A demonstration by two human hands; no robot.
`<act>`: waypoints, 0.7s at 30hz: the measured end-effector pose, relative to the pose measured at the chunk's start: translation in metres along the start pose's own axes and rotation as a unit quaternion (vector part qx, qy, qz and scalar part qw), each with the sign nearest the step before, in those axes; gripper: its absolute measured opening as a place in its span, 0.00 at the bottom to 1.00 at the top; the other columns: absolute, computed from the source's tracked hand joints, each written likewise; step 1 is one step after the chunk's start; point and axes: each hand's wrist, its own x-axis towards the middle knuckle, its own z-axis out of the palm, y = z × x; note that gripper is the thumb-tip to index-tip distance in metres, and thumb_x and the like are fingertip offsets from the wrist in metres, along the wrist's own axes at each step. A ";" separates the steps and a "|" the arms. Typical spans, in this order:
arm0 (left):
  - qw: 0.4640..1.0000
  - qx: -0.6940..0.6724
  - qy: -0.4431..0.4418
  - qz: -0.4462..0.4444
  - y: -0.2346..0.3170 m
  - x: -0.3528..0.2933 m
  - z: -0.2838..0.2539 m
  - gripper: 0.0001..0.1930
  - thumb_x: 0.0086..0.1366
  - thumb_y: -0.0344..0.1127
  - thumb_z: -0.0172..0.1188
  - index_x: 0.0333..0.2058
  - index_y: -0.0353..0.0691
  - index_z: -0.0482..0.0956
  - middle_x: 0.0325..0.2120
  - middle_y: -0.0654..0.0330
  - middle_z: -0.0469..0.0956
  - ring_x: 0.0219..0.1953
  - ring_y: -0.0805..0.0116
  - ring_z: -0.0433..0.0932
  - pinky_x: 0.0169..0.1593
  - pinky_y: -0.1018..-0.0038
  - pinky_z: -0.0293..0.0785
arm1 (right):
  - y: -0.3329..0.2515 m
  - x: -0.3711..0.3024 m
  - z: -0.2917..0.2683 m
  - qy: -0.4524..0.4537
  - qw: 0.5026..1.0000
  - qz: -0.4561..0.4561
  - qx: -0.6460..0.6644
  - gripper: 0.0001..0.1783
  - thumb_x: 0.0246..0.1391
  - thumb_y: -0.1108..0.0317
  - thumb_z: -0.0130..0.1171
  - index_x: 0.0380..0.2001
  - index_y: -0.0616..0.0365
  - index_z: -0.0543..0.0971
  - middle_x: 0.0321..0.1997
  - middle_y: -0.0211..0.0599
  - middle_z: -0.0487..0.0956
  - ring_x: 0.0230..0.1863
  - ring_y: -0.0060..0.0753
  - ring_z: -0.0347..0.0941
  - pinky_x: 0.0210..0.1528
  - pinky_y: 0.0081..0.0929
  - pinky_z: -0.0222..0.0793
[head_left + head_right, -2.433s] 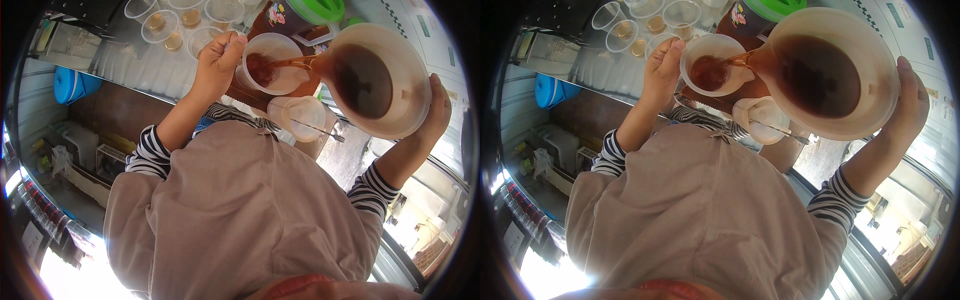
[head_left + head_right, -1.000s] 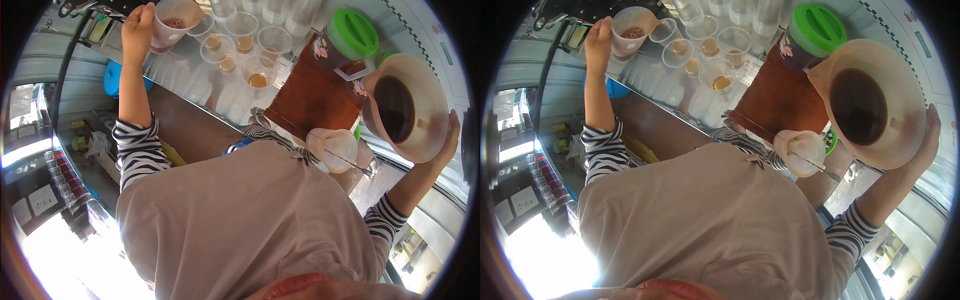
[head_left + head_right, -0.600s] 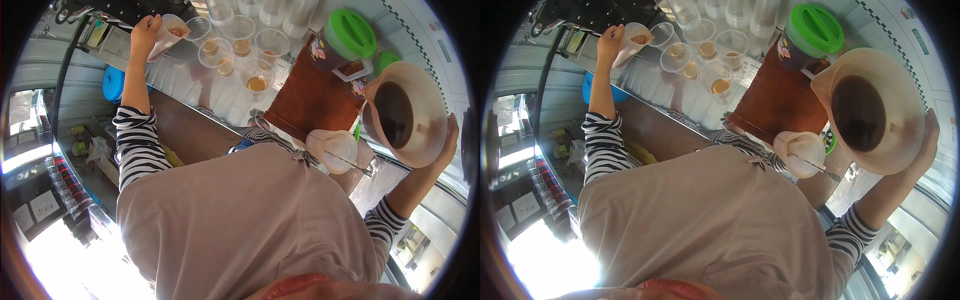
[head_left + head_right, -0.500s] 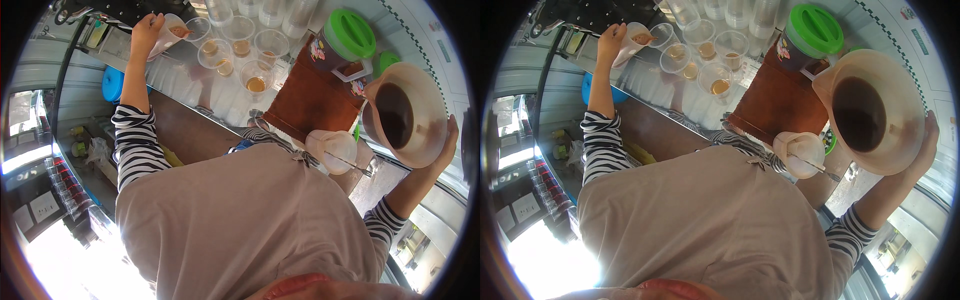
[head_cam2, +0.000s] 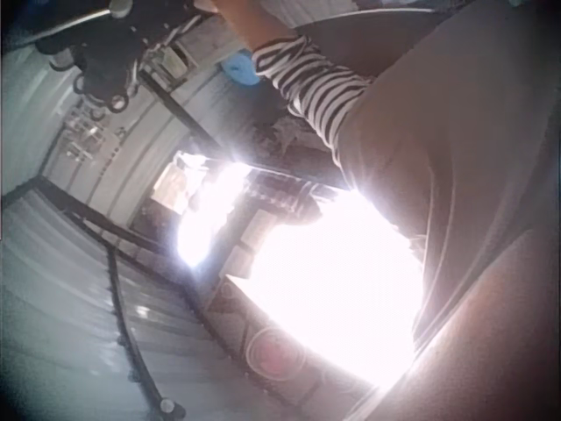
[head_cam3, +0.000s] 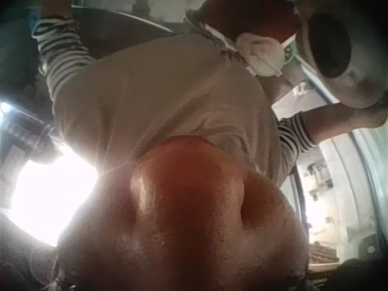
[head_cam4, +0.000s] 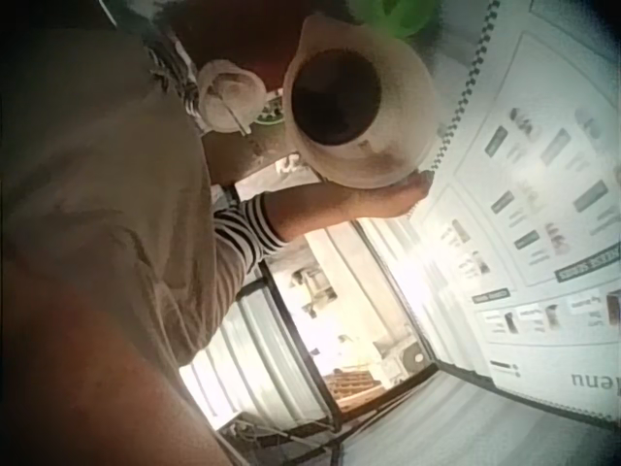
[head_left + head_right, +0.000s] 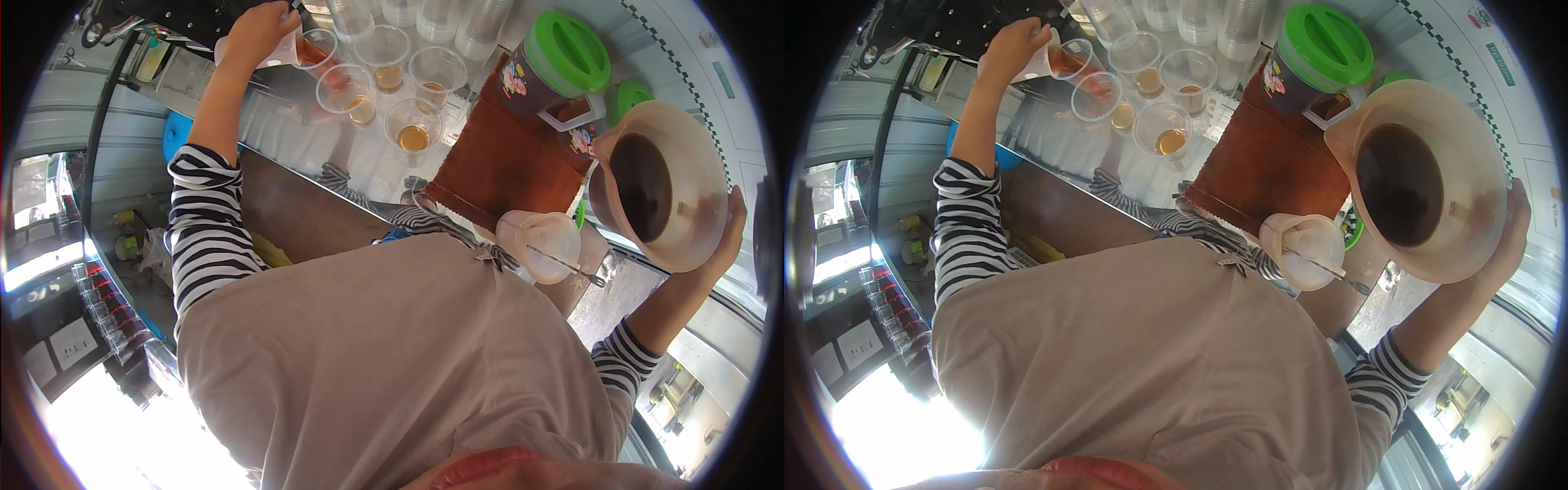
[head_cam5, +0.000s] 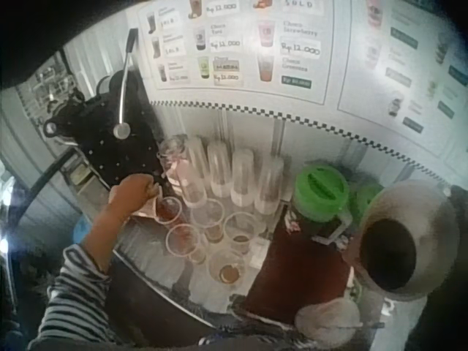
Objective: The person pours liquids from pitchers into a measuring cup, stirs the contents with a long spoon, and transfers the mixture into plastic cups on a counter.
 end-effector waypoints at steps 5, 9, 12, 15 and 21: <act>0.997 0.067 -0.014 0.043 0.012 0.009 0.016 0.18 0.60 0.49 0.51 0.27 0.37 0.74 0.26 0.49 0.76 0.32 0.47 0.75 0.36 0.60 0.70 | -0.002 0.005 -0.001 -0.005 0.998 0.052 0.042 0.23 0.50 0.57 0.58 0.42 0.67 0.74 0.37 0.42 0.77 0.35 0.32 0.75 0.39 0.25 0.72; 0.995 0.079 -0.014 0.056 0.024 0.008 0.018 0.17 0.60 0.49 0.52 0.28 0.38 0.75 0.27 0.50 0.77 0.33 0.48 0.76 0.38 0.58 0.71 | -0.003 0.003 0.003 0.011 0.999 0.048 0.020 0.24 0.50 0.57 0.59 0.43 0.67 0.74 0.37 0.42 0.77 0.35 0.32 0.75 0.39 0.25 0.72; 0.997 0.055 0.019 0.051 0.012 0.005 0.018 0.18 0.60 0.49 0.52 0.30 0.38 0.76 0.28 0.50 0.77 0.34 0.47 0.76 0.38 0.57 0.71 | 0.002 0.007 0.000 0.013 1.000 0.019 0.010 0.23 0.52 0.58 0.57 0.44 0.66 0.74 0.38 0.43 0.77 0.36 0.32 0.75 0.40 0.25 0.72; 0.998 0.033 0.037 -0.041 0.011 -0.004 0.002 0.18 0.61 0.50 0.52 0.35 0.40 0.78 0.33 0.47 0.78 0.38 0.47 0.76 0.41 0.60 0.71 | 0.007 0.007 -0.009 -0.022 1.000 -0.017 -0.002 0.21 0.54 0.59 0.54 0.46 0.65 0.73 0.40 0.43 0.76 0.37 0.31 0.75 0.42 0.24 0.72; 0.904 -0.210 0.341 -0.152 0.011 -0.050 -0.017 0.18 0.65 0.46 0.48 0.31 0.34 0.77 0.28 0.58 0.79 0.32 0.67 0.78 0.37 0.72 0.72 | -0.002 0.005 0.005 -0.015 1.000 -0.020 0.004 0.20 0.50 0.55 0.58 0.36 0.63 0.77 0.32 0.38 0.78 0.34 0.30 0.75 0.37 0.23 0.72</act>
